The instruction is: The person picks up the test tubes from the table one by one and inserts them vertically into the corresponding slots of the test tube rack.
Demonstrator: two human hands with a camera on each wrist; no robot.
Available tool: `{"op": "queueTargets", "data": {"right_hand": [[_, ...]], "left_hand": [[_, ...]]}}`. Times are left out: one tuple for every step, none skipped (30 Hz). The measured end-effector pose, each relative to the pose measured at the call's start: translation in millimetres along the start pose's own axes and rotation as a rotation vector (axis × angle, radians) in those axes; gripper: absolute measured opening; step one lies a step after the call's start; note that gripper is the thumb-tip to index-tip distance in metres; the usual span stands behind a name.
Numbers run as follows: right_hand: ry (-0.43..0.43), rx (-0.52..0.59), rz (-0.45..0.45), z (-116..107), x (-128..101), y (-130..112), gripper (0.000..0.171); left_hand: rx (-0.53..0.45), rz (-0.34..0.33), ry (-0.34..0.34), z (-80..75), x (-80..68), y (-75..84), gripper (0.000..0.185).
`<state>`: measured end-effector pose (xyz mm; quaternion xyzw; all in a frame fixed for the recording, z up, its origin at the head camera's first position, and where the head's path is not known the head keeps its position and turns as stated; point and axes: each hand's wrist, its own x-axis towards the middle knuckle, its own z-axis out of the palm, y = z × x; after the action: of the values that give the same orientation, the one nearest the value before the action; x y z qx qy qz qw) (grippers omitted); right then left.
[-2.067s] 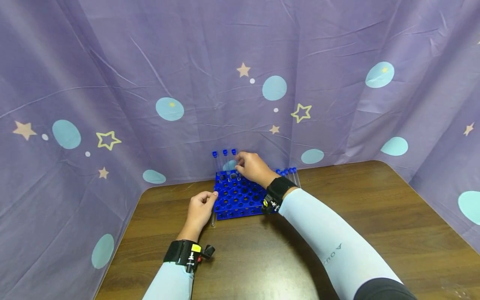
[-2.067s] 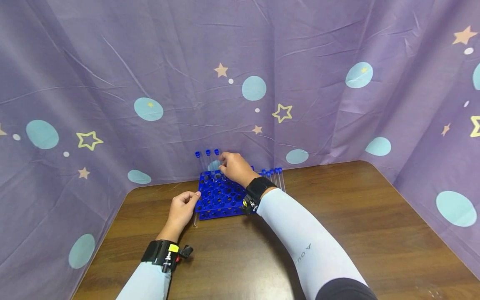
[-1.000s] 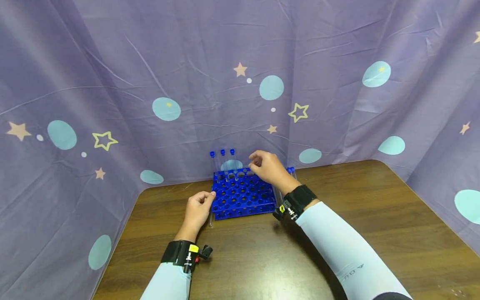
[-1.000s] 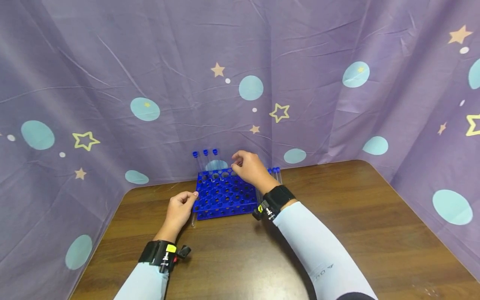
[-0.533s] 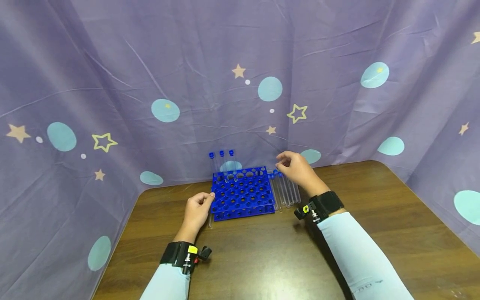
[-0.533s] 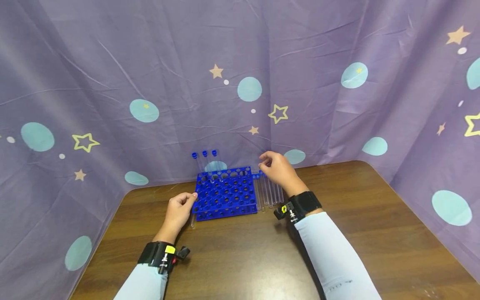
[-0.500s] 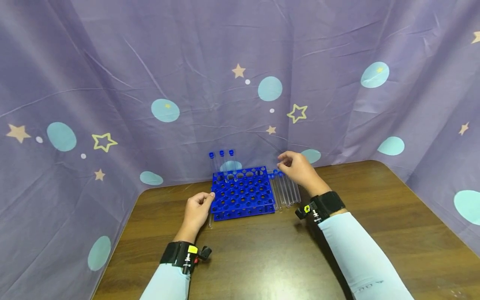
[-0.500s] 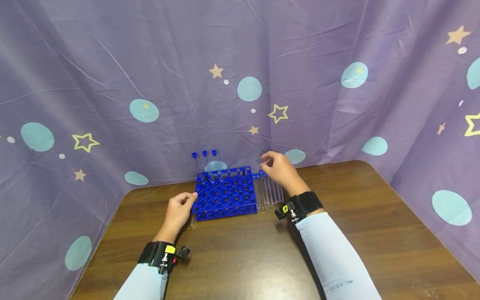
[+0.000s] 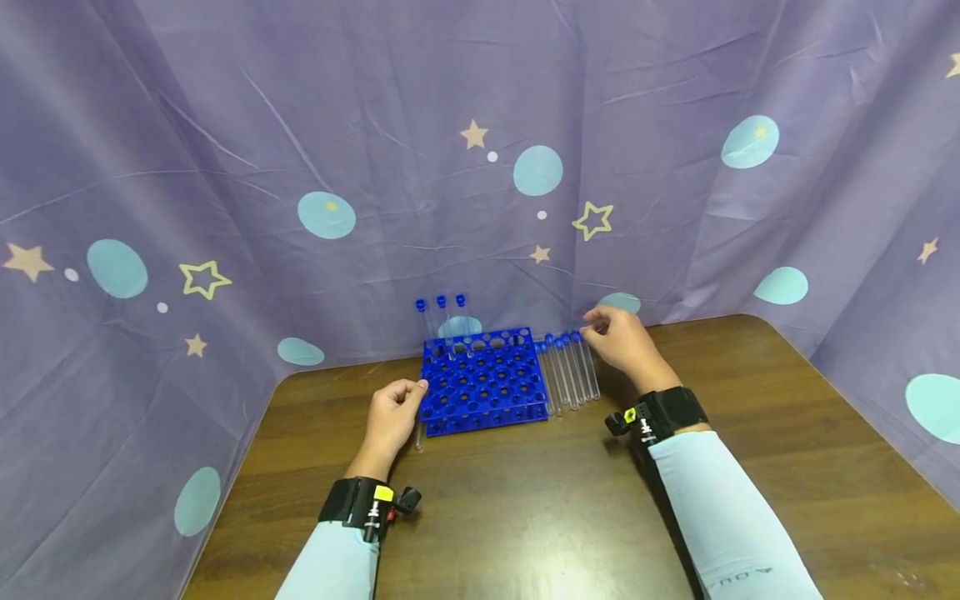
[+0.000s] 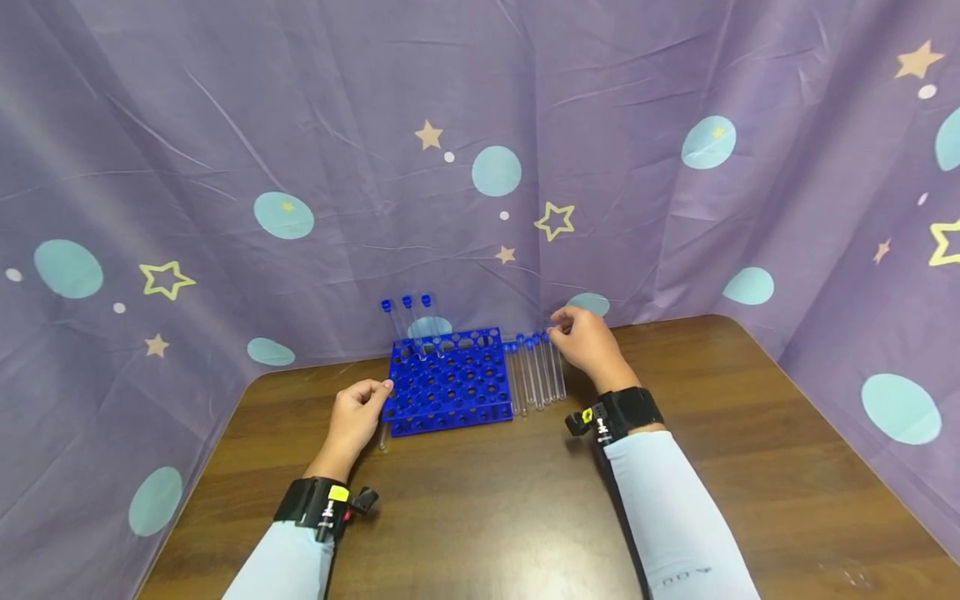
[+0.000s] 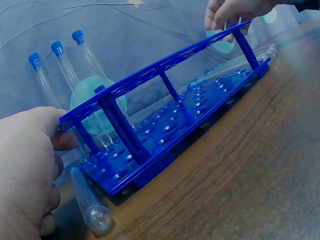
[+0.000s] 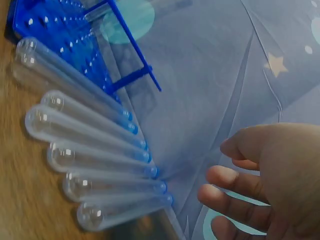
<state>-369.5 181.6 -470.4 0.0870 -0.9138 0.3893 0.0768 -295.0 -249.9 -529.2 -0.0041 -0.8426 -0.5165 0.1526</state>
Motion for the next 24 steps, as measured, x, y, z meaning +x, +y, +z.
{"op": "queueTargets", "data": {"right_hand": [[0.002,-0.002,0.006,-0.5,-0.5,2.4,0.035],[0.005,-0.006,0.014,-0.9,-1.1,4.4,0.035],[0.006,-0.009,0.021,-1.4,-1.9,6.4,0.034],[0.008,-0.016,0.028,-1.6,-2.0,8.8,0.034],[0.009,-0.022,0.030,-1.8,-2.3,11.1,0.034],[0.012,-0.030,0.032,-2.0,-2.5,13.5,0.034],[0.014,-0.038,0.033,-2.1,-2.5,15.9,0.034],[0.015,-0.045,0.036,-2.3,-2.7,18.0,0.034],[0.015,-0.052,0.039,-2.3,-2.6,20.2,0.035],[0.012,-0.059,0.045,-2.3,-2.4,22.5,0.035],[0.006,-0.062,0.052,-2.6,-2.7,24.2,0.035],[-0.002,-0.065,0.063,-2.7,-2.7,26.1,0.036],[-0.008,-0.068,0.073,-2.6,-2.2,28.3,0.036],[-0.015,-0.071,0.080,-2.8,-2.1,30.2,0.036],[-0.022,-0.076,0.087,-2.9,-1.8,32.3,0.037],[-0.029,-0.079,0.094,-3.0,-1.6,34.2,0.038],[-0.034,-0.081,0.098,-3.2,-1.5,35.9,0.038],[-0.035,-0.084,0.102,-3.1,-1.4,37.7,0.039],[-0.036,-0.090,0.104,-3.0,-1.3,39.4,0.040],[-0.039,-0.090,0.109,-2.7,-1.5,40.6,0.041],[-0.042,-0.086,0.117,-2.1,-1.7,41.8,0.042],[-0.047,-0.084,0.124,-1.5,-2.0,42.6,0.042],[-0.052,-0.083,0.130,-0.9,-2.4,43.4,0.043],[-0.058,-0.083,0.135,-0.2,-3.0,43.8,0.044]], "left_hand": [[-0.002,0.003,-0.001,-0.2,0.1,-0.2,0.028],[-0.003,0.005,-0.002,-0.5,-0.1,-0.1,0.029],[-0.004,0.006,-0.004,-0.7,-0.6,-0.2,0.029],[-0.005,0.006,-0.006,-1.1,-0.7,-0.3,0.029],[-0.005,0.007,-0.007,-1.4,-0.8,-0.3,0.029],[-0.005,0.007,-0.007,-1.6,-0.7,-0.6,0.029],[-0.005,0.005,-0.007,-1.8,-0.8,-0.9,0.030],[-0.004,0.001,-0.006,-2.2,-1.0,-1.0,0.030],[-0.005,-0.001,-0.006,-2.3,-1.2,-1.2,0.030],[-0.006,-0.003,-0.004,-2.5,-1.2,-1.3,0.030],[-0.005,-0.005,-0.003,-2.5,-1.3,-1.5,0.030],[-0.004,-0.006,-0.002,-2.5,-1.6,-1.6,0.030],[-0.003,-0.007,-0.002,-2.3,-1.7,-1.7,0.030],[0.000,-0.006,-0.001,-2.0,-1.3,-2.0,0.030],[0.002,-0.002,-0.002,-1.5,-0.8,-2.2,0.030],[0.007,0.001,-0.002,-1.0,-0.4,-2.5,0.030],[0.011,0.004,-0.002,-0.5,0.2,-2.7,0.029],[0.015,0.008,-0.002,0.0,0.7,-2.7,0.029],[0.018,0.012,-0.001,0.5,1.1,-2.8,0.029],[0.018,0.016,-0.001,0.6,1.6,-2.9,0.028],[0.017,0.018,-0.001,0.5,1.5,-2.8,0.028],[0.016,0.018,0.001,0.3,1.3,-2.9,0.028],[0.015,0.017,0.000,-0.1,1.0,-2.7,0.028],[0.017,0.014,-0.001,-0.6,0.4,-2.7,0.028]]}}
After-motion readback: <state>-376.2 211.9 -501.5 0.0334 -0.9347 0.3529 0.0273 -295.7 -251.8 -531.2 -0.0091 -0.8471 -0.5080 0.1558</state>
